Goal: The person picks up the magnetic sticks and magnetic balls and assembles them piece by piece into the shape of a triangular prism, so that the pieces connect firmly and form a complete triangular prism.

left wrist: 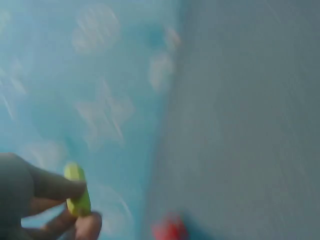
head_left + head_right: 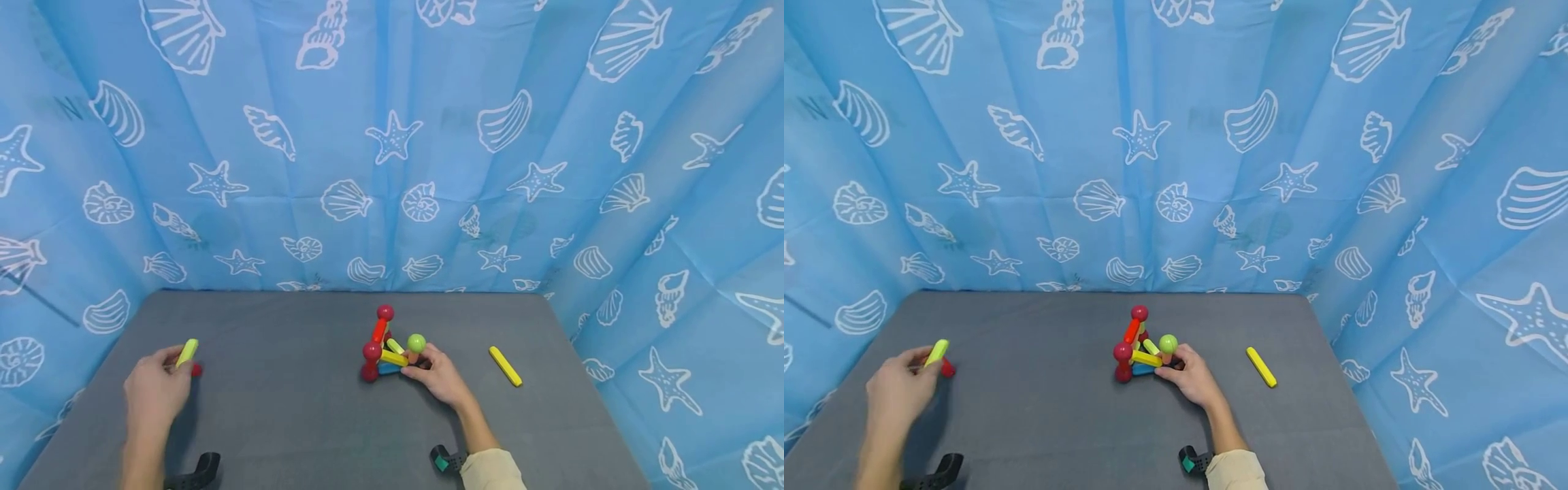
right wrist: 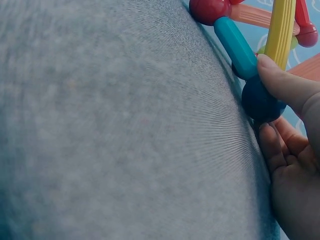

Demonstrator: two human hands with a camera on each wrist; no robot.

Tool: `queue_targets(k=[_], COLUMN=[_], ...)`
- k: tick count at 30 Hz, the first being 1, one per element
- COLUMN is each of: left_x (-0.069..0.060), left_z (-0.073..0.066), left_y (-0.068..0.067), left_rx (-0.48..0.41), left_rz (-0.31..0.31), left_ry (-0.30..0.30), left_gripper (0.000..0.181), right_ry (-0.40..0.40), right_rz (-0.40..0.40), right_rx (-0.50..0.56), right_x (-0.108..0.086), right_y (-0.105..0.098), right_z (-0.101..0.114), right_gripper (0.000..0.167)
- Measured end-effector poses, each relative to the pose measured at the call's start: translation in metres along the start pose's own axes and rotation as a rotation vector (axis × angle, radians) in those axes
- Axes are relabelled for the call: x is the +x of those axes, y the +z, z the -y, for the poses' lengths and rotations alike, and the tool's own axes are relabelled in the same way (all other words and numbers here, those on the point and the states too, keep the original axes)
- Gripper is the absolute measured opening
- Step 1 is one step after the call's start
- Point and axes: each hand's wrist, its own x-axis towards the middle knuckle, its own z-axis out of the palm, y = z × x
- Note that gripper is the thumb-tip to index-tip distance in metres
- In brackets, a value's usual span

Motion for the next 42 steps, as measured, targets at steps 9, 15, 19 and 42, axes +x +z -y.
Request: queue_targets(k=[9, 15, 19, 42], left_x=[-0.054, -0.082, -0.087, -0.124], left_z=[-0.138, -0.180, -0.187, -0.151], left_y=[0.066, 0.124, 0.140, 0.131], left_rx=[-0.292, -0.271, -0.192, -0.006], left_rz=[0.253, 0.264, 0.239, 0.387], left_ry=[0.516, 0.724, 0.776, 0.384], left_gripper=[0.031, 0.028, 0.026, 0.073], right_ry=[0.002, -0.007, 0.003, -0.021], right_rz=[0.005, -0.013, -0.021, -0.006], right_rx=[0.003, 0.024, 0.017, -0.068], right_x=[-0.003, -0.002, -0.001, -0.012], right_y=[0.000, 0.001, 0.001, 0.005], right_z=[0.001, 0.002, 0.001, 0.013], right_gripper=[0.016, 0.015, 0.016, 0.018])
